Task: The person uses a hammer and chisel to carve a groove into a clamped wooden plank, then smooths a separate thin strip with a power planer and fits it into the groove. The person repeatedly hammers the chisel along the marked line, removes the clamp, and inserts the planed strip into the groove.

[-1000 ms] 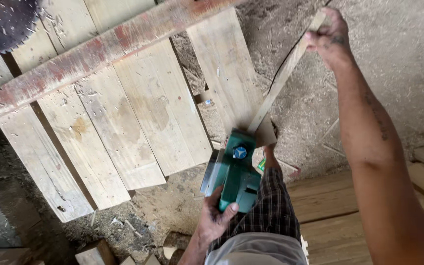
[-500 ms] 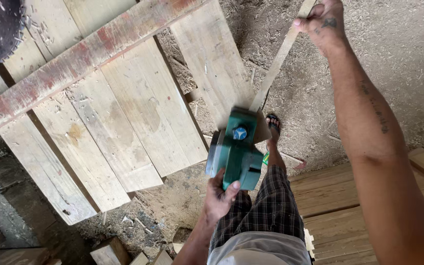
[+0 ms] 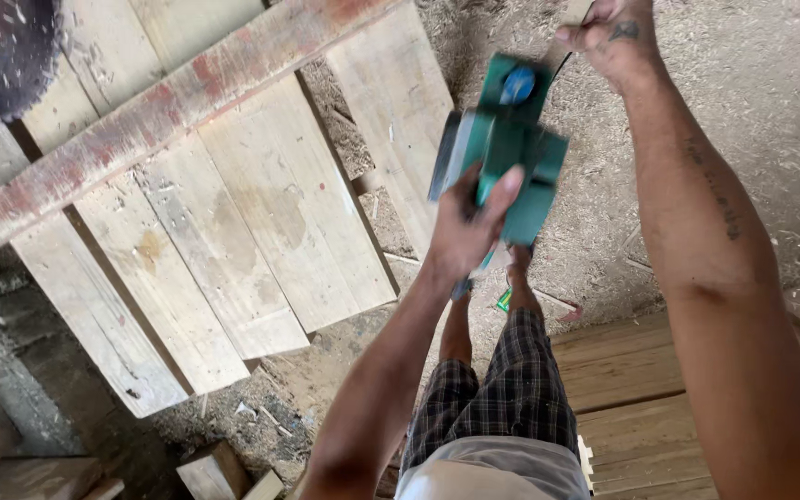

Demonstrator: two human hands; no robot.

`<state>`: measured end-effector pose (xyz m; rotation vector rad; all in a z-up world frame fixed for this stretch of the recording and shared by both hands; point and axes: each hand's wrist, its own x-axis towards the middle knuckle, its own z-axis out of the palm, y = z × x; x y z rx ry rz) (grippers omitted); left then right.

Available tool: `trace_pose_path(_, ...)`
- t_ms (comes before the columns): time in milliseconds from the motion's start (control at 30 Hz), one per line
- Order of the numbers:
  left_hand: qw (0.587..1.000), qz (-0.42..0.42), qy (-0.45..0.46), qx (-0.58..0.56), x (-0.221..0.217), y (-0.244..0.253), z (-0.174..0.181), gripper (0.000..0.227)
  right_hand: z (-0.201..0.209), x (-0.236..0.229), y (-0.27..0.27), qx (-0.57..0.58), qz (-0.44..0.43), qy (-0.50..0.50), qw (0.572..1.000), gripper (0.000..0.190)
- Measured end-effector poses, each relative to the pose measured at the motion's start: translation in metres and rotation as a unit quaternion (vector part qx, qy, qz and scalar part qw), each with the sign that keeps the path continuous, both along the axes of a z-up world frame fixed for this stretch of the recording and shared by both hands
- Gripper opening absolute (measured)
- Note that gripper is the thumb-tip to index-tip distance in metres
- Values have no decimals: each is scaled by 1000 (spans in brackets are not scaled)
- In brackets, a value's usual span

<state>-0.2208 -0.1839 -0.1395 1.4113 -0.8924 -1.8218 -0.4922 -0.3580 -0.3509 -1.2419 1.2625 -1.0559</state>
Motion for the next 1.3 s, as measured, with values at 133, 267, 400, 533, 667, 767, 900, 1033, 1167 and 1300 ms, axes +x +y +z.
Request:
trace_pose_path(133,998,-31,-63,1,47,86,29,81,17,14,2,-20,4,103,994,14)
trace_pose_path(267,995,-40,-31,84,90,160,22,77,48,31,0,97,-52,46,993,44)
trace_pose_path(400,998,-47,-29,14,86,166,-5,74,66,49,-2,126,-86,23,988,43)
trace_pose_path(533,998,-25,-53,37,32,92,2,66,55,40,2,119,-98,-4,988,27)
trace_pose_path(667,999,6,-21,-32,-13,-1,1,51,27,34,-6,113,-98,39,988,10)
trace_pose_path(767,1000,-6,-11,-8,-10,-9,-9,56,14,28,-5,62,-102,58,991,5)
trace_pose_path(900,994,-18,-75,75,27,54,3,85,18,24,-1,48,-106,21,993,5)
trace_pose_path(1033,982,-30,-114,151,75,144,24,98,32,35,-4,77,-128,54,987,20)
trace_pose_path(1167,999,-6,-24,32,93,192,3,76,44,42,9,99,-113,10,989,28)
trace_pose_path(1300,993,16,-80,90,68,152,-17,73,53,46,3,81,-117,21,990,28)
